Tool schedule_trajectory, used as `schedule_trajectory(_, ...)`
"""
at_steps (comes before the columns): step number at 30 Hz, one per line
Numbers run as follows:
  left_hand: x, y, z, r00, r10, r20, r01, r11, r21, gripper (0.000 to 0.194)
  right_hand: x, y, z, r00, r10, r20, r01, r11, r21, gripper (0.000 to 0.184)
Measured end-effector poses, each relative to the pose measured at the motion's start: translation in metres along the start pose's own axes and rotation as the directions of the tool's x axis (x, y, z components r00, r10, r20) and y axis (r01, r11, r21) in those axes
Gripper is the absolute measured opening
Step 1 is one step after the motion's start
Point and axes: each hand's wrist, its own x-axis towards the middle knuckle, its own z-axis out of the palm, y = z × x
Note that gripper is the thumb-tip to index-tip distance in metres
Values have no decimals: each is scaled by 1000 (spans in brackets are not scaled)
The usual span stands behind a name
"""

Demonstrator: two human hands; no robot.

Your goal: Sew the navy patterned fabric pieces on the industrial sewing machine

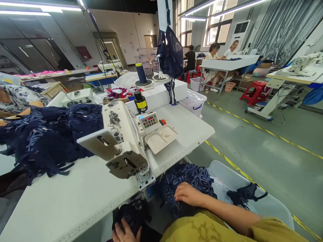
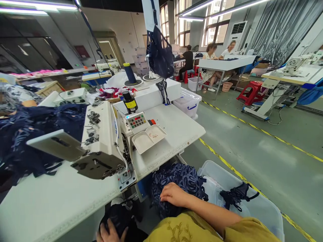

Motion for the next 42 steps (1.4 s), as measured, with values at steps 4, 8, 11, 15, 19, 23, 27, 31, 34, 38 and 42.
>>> schedule_trajectory(4,-5,41,4,898,232,373,-5,854,-520,73,8,-2,-11,989,88,-119,-52,958,283,63)
schedule_trajectory(8,-23,92,11,675,392,625,179,735,-654,77,14,-1,-13,984,122,-132,-82,959,272,64)
schedule_trajectory(11,-25,107,1,660,410,630,137,759,-637,67,16,4,-20,983,103,-150,-66,969,237,53)
schedule_trajectory(15,-5,94,-49,777,332,535,42,820,-571,51,12,13,-33,942,189,-276,-171,981,89,36)
schedule_trajectory(19,22,68,-128,828,277,488,78,805,-588,49,7,24,-28,945,276,-176,-300,945,-131,42)
schedule_trajectory(23,24,60,-171,899,228,374,39,809,-586,49,14,10,-19,932,285,-223,-323,933,-160,41)
schedule_trajectory(27,2,91,-166,866,332,375,3,745,-667,66,30,-44,-34,986,58,-158,-58,998,1,37)
schedule_trajectory(31,-17,138,-166,785,464,410,-86,737,-671,53,42,-92,-44,959,-204,198,128,932,339,67)
schedule_trajectory(34,-22,158,-178,751,549,368,-183,708,-682,35,45,-101,-35,952,-55,302,-129,821,556,73)
schedule_trajectory(38,-24,160,-190,732,617,290,-281,661,-696,26,42,-108,-24,916,185,355,-399,499,770,68)
schedule_trajectory(42,-28,160,-196,733,650,202,-381,638,-670,24,35,-131,-38,974,162,155,-193,252,948,48)
